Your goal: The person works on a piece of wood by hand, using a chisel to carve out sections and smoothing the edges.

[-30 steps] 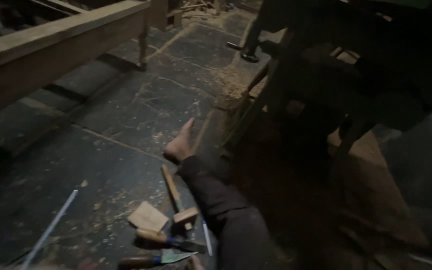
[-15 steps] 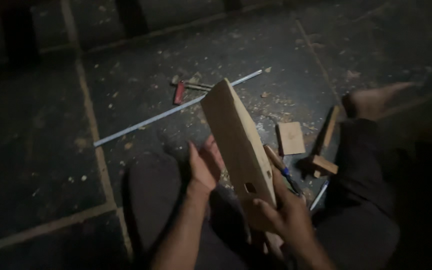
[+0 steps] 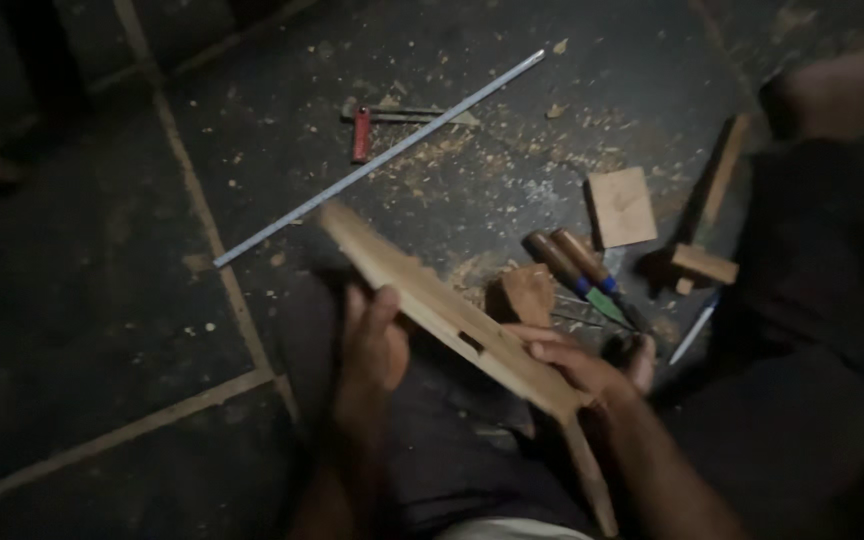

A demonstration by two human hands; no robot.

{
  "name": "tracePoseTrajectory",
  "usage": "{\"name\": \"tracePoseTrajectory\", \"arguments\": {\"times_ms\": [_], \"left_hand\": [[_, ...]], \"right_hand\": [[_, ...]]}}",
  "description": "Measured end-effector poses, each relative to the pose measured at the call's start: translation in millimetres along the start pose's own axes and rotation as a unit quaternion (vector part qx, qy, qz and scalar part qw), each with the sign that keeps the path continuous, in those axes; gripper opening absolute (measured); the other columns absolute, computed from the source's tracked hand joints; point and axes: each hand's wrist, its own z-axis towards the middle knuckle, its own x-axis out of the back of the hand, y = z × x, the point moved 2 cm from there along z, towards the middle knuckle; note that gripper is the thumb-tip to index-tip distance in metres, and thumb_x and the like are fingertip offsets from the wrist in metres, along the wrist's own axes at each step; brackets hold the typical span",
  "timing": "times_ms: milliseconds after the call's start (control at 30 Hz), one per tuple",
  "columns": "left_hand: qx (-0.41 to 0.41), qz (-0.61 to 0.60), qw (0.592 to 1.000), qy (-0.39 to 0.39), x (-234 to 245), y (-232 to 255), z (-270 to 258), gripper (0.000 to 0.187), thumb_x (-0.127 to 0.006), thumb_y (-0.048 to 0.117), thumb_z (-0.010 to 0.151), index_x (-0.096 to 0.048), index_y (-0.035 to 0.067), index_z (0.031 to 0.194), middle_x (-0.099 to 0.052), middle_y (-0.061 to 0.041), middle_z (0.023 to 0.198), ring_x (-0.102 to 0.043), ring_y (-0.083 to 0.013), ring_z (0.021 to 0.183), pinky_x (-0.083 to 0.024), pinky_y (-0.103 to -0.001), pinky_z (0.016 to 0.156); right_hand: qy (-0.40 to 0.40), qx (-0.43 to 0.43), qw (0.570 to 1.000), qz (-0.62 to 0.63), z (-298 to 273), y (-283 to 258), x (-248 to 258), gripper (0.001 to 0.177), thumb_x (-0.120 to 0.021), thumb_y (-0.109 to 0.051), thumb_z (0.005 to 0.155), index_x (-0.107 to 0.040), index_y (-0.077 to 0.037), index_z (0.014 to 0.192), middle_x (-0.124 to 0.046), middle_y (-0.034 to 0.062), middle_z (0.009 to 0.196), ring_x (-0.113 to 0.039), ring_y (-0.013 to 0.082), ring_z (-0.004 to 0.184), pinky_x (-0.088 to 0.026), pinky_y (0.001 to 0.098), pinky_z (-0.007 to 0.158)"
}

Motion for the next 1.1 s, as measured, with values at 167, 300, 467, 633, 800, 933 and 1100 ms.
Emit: {"name": "tracePoseTrajectory", "arguments": {"times_ms": [167, 300, 467, 633, 800, 933, 1100], "left_hand": [[-0.090, 0.253, 0.962, 0.047, 13.4, 57.9, -37.4, 0.066, -0.062, 0.033, 0.097, -0.036, 0.003, 0.151, -0.051, -0.020, 0.141, -0.057, -0.0312, 0.128, -0.050, -0.045, 0.109], [-0.130, 0.233, 0.961, 0.069, 22.6, 76.5, -56.9, 0.062, -0.057, 0.030, 0.098, -0.031, 0.010, 0.151, -0.050, -0.014, 0.143, -0.054, -0.0255, 0.132, -0.047, -0.043, 0.113], [-0.142, 0.125, 0.981, 0.045, 32.2, 91.4, -79.6, 0.066, -0.054, 0.034, 0.107, -0.025, 0.007, 0.160, -0.053, -0.013, 0.140, -0.052, -0.0237, 0.130, -0.042, -0.040, 0.112], [-0.095, 0.144, 0.974, 0.147, 32.8, 95.5, -86.0, 0.075, -0.051, 0.046, 0.103, -0.020, 0.015, 0.163, -0.050, -0.007, 0.134, -0.050, -0.0199, 0.120, -0.044, -0.040, 0.103], [-0.142, 0.055, 0.988, -0.001, 25.3, 69.0, -77.1, 0.079, -0.049, 0.053, 0.104, -0.024, 0.006, 0.162, -0.052, -0.011, 0.142, -0.052, -0.0253, 0.133, -0.044, -0.046, 0.113], [-0.053, 0.362, 0.924, -0.114, 20.5, 42.7, -79.0, 0.089, -0.019, 0.077, 0.102, -0.047, 0.005, 0.147, -0.057, -0.012, 0.148, -0.054, -0.0261, 0.138, -0.034, -0.042, 0.124], [0.010, 0.014, 0.990, -0.138, 41.8, 1.6, -68.7, 0.093, -0.037, 0.078, 0.095, -0.040, 0.007, 0.154, -0.048, -0.017, 0.152, -0.045, -0.0364, 0.141, -0.035, -0.058, 0.120]], "right_hand": [[-0.080, 0.091, 0.993, 0.015, -0.5, -10.9, -18.8, 0.092, -0.076, -0.055, 0.082, -0.046, -0.002, 0.152, -0.061, 0.0134, 0.140, -0.068, 0.0167, 0.117, -0.058, 0.0296, 0.093], [-0.108, 0.157, 0.982, 0.012, -0.8, -24.3, -31.1, 0.104, -0.078, -0.066, 0.079, -0.044, -0.003, 0.155, -0.057, 0.0140, 0.144, -0.064, 0.0137, 0.121, -0.054, 0.0219, 0.094], [-0.121, 0.150, 0.980, -0.043, -3.6, -34.9, -42.5, 0.114, -0.086, -0.065, 0.073, -0.041, -0.009, 0.162, -0.056, 0.0173, 0.148, -0.054, 0.0234, 0.111, -0.041, 0.0294, 0.075], [-0.086, 0.179, 0.976, -0.087, -6.8, -45.5, -52.9, 0.112, -0.080, -0.072, 0.067, -0.049, -0.003, 0.150, -0.059, 0.0194, 0.142, -0.057, 0.0328, 0.131, -0.046, 0.0415, 0.109], [-0.052, 0.213, 0.974, -0.049, -24.8, -43.0, -53.5, 0.107, -0.079, -0.069, 0.071, -0.051, -0.001, 0.149, -0.061, 0.0207, 0.139, -0.057, 0.0319, 0.128, -0.045, 0.0402, 0.108], [-0.046, 0.241, 0.969, 0.027, -35.7, -36.2, -57.6, 0.104, -0.083, -0.065, 0.072, -0.051, 0.001, 0.146, -0.060, 0.0220, 0.134, -0.057, 0.0323, 0.124, -0.045, 0.0418, 0.106], [-0.035, 0.255, 0.966, 0.009, -44.4, -30.1, -54.5, 0.103, -0.083, -0.065, 0.069, -0.053, -0.001, 0.145, -0.061, 0.0206, 0.132, -0.058, 0.0322, 0.125, -0.046, 0.0416, 0.106]]}}
